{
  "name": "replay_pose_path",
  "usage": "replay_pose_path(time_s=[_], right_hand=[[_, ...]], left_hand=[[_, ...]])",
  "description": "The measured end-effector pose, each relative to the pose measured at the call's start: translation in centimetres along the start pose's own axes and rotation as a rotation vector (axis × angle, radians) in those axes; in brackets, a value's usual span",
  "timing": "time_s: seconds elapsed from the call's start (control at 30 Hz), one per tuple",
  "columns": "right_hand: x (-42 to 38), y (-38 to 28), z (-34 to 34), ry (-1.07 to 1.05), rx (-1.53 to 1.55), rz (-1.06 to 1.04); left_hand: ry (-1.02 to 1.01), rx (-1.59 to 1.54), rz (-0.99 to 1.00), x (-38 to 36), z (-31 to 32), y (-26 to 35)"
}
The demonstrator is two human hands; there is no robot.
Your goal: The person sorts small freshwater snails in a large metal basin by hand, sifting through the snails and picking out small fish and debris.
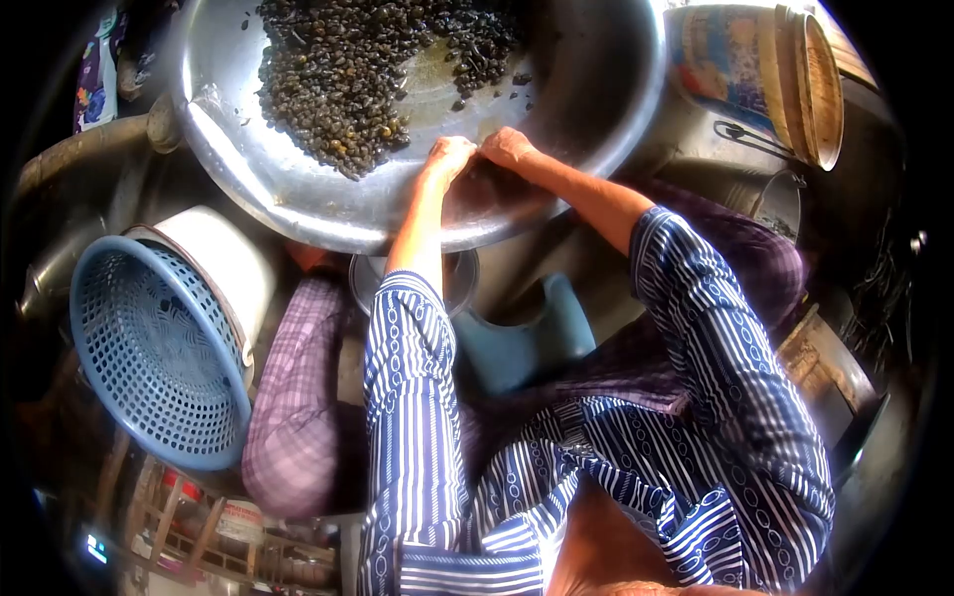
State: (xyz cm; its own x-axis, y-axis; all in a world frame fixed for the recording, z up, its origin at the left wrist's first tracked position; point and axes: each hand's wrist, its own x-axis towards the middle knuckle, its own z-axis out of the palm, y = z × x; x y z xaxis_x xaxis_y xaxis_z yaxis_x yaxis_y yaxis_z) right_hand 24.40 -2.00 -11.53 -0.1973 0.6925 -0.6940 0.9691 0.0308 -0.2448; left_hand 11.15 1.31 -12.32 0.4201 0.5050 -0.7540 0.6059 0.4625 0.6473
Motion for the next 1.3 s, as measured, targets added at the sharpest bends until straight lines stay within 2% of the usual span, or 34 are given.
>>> replay_pose_path(time_s=[0.13,0.2,0.23,0.3,0.33,0.4,0.5,0.57,0.63,0.7,0.73,0.8,0.83,0.9,0.97,1.0,1.03,1.1,1.13,1.17,1.2,1.27,1.3], right_hand=[[-0.8,-1.2,0.5,-0.036,-0.087,-0.056],[-0.5,-1.3,1.7,0.005,0.226,0.13],[-1.8,-1.9,0.4,0.014,0.222,0.122],[-4.4,-2.8,-2.1,-0.024,-0.09,-0.199],[-4.6,-3.2,-2.3,-0.012,-0.1,-0.201],[-5.5,-3.9,-2.8,0.012,-0.157,-0.301],[-6.5,-5.0,-2.8,0.036,-0.021,-0.314],[-6.5,-5.5,-3.1,0.061,0.11,-0.304],[-6.0,-6.0,-3.0,0.075,0.05,-0.319],[-6.8,-6.5,-2.5,0.132,-0.038,-0.363],[-7.4,-7.5,-2.6,0.196,-0.077,-0.343],[-7.7,-8.9,-2.7,0.166,-0.049,-0.198],[-7.6,-8.7,-1.9,0.169,-0.057,-0.198],[-7.4,-9.3,0.4,0.408,-0.023,-0.226],[-9.9,-12.3,1.5,0.446,0.861,0.096],[-12.0,-13.3,1.0,0.515,1.078,0.069],[-15.4,-14.5,-0.9,0.571,1.069,0.063],[-15.9,-14.6,-0.3,0.553,1.134,-0.028],[-16.4,-14.5,0.1,0.534,1.19,-0.101],[-17.1,-14.5,0.7,0.487,1.326,-0.135],[-17.2,-14.4,0.7,0.49,1.327,-0.139],[-16.0,-13.3,0.3,0.5,1.272,-0.142],[-14.6,-12.3,0.9,0.58,1.199,-0.346]], left_hand=[[0.011,0.026,-0.072,-1.8,0.1,0.2],[-0.006,-0.052,-0.031,-2.5,0.3,0.0],[0.005,-0.051,-0.025,-3.0,0.2,0.1],[-0.086,-0.053,-0.082,-3.8,-0.1,0.5],[-0.077,-0.053,-0.071,-4.3,-0.3,0.6],[-0.063,-0.189,-0.206,-5.7,-0.5,0.9],[-0.159,-0.108,-0.144,-7.8,-2.4,0.9],[-0.112,-0.057,-0.106,-8.0,-3.0,1.1],[-0.037,0.062,-0.068,-10.0,-3.3,2.3],[-0.05,0.106,0.019,-12.7,-3.9,3.7],[-0.043,0.177,0.037,-14.5,-4.2,4.5],[-0.028,0.149,0.085,-16.2,-4.4,4.8],[-0.039,0.141,0.16,-16.2,-4.4,4.4],[-0.029,0.143,0.228,-17.6,-4.8,3.6],[-0.014,-0.031,0.162,-19.4,-4.6,2.8],[-0.002,-0.033,0.167,-19.8,-4.3,2.0],[0.029,-0.157,0.216,-20.0,-3.9,0.8],[0.047,-0.324,0.252,-21.0,-3.7,-0.5],[0.047,-0.328,0.257,-21.3,-3.4,-0.8],[0.107,-0.206,0.264,-21.7,-3.2,-1.1],[0.169,-0.079,0.271,-21.6,-3.3,-1.6],[0.153,-0.139,0.274,-20.1,-4.1,-2.3],[0.175,-0.19,0.277,-20.5,-4.2,-2.0]])
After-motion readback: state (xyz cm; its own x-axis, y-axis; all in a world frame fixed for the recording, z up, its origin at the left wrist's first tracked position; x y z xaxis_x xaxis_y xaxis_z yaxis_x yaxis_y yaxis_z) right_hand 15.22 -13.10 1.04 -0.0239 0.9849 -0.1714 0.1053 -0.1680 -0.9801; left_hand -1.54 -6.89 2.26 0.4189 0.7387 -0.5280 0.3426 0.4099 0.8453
